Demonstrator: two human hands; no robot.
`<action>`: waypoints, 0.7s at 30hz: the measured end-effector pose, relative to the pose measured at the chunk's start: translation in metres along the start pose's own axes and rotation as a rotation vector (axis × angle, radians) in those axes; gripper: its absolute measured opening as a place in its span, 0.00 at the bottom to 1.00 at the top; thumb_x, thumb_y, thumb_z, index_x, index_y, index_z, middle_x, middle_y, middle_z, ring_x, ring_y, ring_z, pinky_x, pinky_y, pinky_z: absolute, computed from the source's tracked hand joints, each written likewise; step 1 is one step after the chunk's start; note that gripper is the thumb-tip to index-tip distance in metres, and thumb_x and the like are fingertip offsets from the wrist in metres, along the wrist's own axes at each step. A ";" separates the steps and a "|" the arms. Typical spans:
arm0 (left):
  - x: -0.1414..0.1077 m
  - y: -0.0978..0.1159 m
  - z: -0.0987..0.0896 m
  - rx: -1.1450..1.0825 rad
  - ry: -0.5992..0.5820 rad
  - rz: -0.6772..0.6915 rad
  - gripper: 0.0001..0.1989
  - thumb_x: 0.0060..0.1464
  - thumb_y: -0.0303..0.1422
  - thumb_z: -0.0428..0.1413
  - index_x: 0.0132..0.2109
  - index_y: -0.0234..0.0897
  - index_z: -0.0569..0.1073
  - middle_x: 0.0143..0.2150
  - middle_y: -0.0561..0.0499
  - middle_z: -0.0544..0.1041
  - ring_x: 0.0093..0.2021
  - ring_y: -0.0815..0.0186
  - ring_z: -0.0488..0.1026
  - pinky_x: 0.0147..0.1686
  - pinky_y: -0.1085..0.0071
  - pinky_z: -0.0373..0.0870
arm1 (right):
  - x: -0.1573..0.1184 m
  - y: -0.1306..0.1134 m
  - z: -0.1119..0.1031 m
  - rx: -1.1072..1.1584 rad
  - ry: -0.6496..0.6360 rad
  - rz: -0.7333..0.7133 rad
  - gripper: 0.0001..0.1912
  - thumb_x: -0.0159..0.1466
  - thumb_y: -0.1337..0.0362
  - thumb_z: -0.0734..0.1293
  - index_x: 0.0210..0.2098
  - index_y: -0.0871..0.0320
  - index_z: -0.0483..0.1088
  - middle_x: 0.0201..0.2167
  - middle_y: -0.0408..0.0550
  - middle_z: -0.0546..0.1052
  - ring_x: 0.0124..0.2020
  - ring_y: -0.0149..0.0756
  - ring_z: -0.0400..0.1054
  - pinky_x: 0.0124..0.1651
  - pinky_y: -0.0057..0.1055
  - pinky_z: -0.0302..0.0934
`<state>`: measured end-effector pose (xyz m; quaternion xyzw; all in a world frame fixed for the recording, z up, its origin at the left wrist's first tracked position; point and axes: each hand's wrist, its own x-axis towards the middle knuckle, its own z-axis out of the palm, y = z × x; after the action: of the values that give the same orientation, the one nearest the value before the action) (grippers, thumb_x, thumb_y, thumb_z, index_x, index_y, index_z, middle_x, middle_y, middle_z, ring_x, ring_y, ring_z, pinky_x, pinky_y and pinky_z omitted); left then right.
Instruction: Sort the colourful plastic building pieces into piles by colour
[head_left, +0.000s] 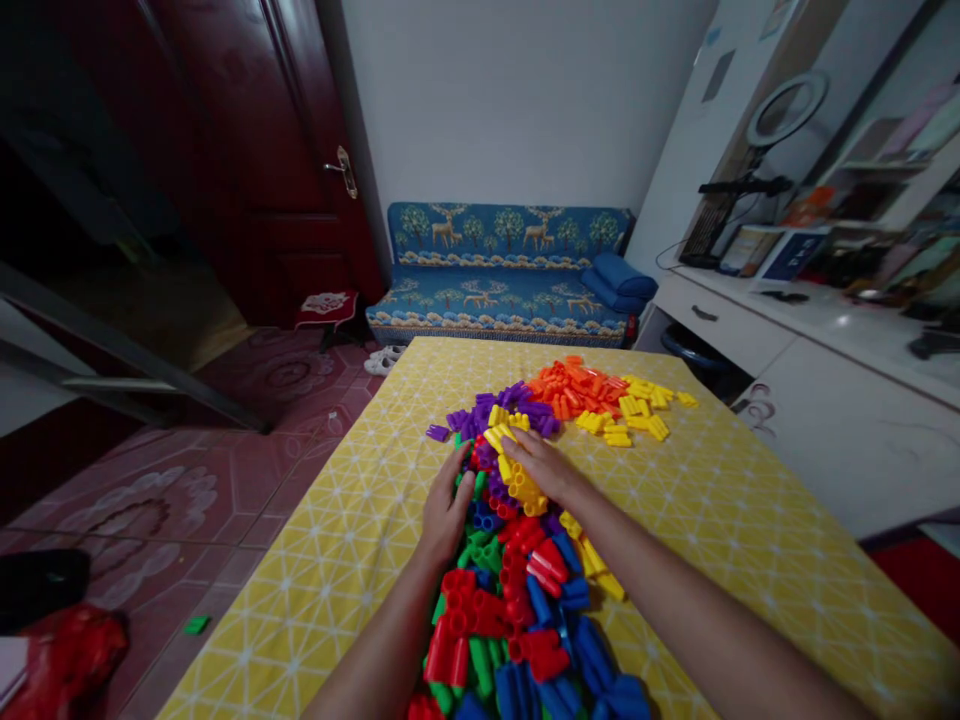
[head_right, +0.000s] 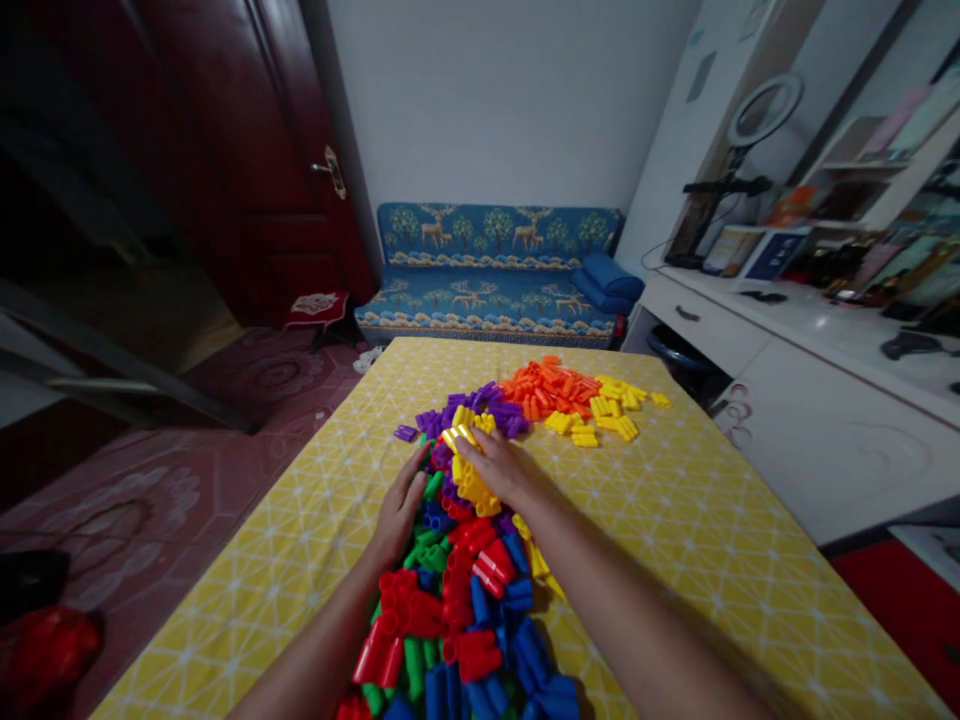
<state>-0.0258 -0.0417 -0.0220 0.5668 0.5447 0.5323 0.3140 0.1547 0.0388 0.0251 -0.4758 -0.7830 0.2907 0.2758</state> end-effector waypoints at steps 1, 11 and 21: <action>0.000 -0.001 -0.001 -0.040 0.013 -0.002 0.27 0.63 0.47 0.48 0.64 0.42 0.64 0.67 0.46 0.63 0.68 0.57 0.57 0.67 0.54 0.51 | -0.002 -0.012 0.003 0.009 -0.019 0.008 0.29 0.67 0.41 0.55 0.57 0.50 0.69 0.57 0.50 0.72 0.60 0.44 0.65 0.62 0.45 0.57; 0.001 0.000 -0.012 -0.148 0.263 -0.008 0.22 0.62 0.46 0.48 0.48 0.34 0.77 0.50 0.43 0.78 0.53 0.56 0.73 0.57 0.59 0.67 | -0.088 -0.048 -0.012 0.104 -0.024 -0.228 0.21 0.68 0.50 0.60 0.57 0.45 0.69 0.63 0.47 0.66 0.65 0.45 0.57 0.66 0.50 0.51; 0.012 -0.021 -0.008 0.113 0.376 -0.002 0.22 0.63 0.44 0.47 0.58 0.40 0.71 0.63 0.43 0.67 0.67 0.56 0.59 0.66 0.56 0.53 | -0.145 0.069 -0.009 -0.076 0.425 0.239 0.32 0.66 0.44 0.56 0.62 0.55 0.63 0.64 0.57 0.63 0.67 0.52 0.54 0.67 0.58 0.48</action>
<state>-0.0417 -0.0275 -0.0363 0.4734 0.6236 0.5970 0.1748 0.2589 -0.0642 -0.0409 -0.6256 -0.6558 0.1851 0.3799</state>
